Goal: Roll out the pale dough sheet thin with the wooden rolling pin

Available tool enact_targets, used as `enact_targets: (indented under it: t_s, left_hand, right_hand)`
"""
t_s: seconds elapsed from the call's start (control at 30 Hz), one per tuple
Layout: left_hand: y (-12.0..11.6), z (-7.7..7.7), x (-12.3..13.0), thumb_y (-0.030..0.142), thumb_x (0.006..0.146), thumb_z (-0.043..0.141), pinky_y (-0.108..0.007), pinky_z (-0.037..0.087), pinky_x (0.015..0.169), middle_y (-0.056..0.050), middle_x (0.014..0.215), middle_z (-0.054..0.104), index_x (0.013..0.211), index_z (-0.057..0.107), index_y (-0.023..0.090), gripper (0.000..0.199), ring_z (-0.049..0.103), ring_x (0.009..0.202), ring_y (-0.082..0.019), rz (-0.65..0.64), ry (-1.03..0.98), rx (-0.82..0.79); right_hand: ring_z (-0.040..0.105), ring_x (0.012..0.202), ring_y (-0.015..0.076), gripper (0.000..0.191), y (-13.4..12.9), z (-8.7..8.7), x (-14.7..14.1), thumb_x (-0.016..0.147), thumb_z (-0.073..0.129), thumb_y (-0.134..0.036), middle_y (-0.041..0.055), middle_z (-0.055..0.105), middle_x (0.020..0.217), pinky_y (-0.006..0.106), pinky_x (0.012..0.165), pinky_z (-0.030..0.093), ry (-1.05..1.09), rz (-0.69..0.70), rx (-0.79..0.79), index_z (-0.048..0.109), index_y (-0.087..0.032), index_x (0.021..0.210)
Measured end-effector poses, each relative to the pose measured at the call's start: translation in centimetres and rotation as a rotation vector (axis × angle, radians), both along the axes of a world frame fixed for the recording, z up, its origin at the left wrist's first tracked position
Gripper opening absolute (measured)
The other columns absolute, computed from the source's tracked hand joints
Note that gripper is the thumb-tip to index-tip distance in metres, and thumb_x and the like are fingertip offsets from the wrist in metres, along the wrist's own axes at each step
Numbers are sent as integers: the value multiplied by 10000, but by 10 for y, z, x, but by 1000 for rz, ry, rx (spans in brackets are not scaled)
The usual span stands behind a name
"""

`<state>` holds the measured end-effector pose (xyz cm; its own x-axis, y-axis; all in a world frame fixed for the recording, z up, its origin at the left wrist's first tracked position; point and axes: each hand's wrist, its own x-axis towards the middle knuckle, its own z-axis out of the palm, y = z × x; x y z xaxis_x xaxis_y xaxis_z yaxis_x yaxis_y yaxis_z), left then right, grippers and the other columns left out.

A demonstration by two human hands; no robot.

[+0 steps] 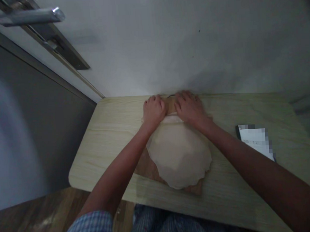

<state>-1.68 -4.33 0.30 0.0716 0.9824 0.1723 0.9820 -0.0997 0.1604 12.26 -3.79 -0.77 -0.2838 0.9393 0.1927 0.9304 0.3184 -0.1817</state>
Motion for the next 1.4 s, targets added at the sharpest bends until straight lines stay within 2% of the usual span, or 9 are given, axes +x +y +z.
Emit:
enact_targets:
  t_s: [0.17,0.33,0.6,0.8,0.93,1.07,1.23,1.4]
  left_hand:
    - [-21,2,3,250,875,217,-312,407,794,-97,1016,588,1044,514,138,360,526,957,-200,59,30,-6]
    - [-50,-6,6,285,868,242,-349,424,761,-86,1072,564,1059,506,171,345,511,974,-224,90,56,40]
    - [-91,-12,1,277,866,266,-414,310,921,-98,1143,528,1149,458,164,361,444,1087,-225,-7,83,127]
    - [-112,-15,-3,291,863,275,-374,293,944,-142,1184,507,1140,467,92,392,434,1113,-227,-51,117,133]
    - [-112,-16,-4,314,881,226,-364,285,952,-162,1187,505,1158,456,63,439,431,1125,-228,-60,118,148]
    - [-105,-14,-2,332,886,214,-378,284,952,-148,1214,488,1232,400,112,450,420,1141,-236,-32,117,127]
    - [-90,-13,1,347,881,222,-413,247,975,-102,1343,361,1328,262,197,473,268,1252,-263,16,113,94]
    - [-69,-12,3,342,879,208,-404,252,981,-76,1361,341,1343,234,205,485,258,1260,-249,31,99,49]
  right_hand:
    - [350,1186,287,446,-22,3,0,857,259,-314,161,433,1277,498,938,257,-25,-35,10,479,-111,1188]
    - [352,1189,277,423,-50,-2,1,848,274,-284,133,439,1283,481,940,259,-30,-25,71,509,-134,1167]
    - [339,1204,262,406,-95,-5,-1,857,291,-278,116,452,1277,465,956,229,3,-44,131,505,-154,1178]
    - [322,1218,230,415,-119,-10,1,878,258,-293,73,445,1291,477,982,172,51,-14,164,453,-176,1224]
    - [325,1219,214,420,-120,-11,2,883,247,-303,64,432,1302,455,988,178,38,-2,161,437,-185,1238]
    - [328,1219,212,446,-112,-8,3,880,241,-300,90,407,1318,416,975,223,-2,5,149,383,-161,1280]
    - [361,1194,221,464,-94,-5,1,876,239,-300,102,416,1310,388,949,262,-66,-21,94,354,-149,1299]
    - [414,1138,226,463,-70,-5,-1,865,252,-277,108,449,1282,385,913,293,-57,-25,57,352,-148,1299]
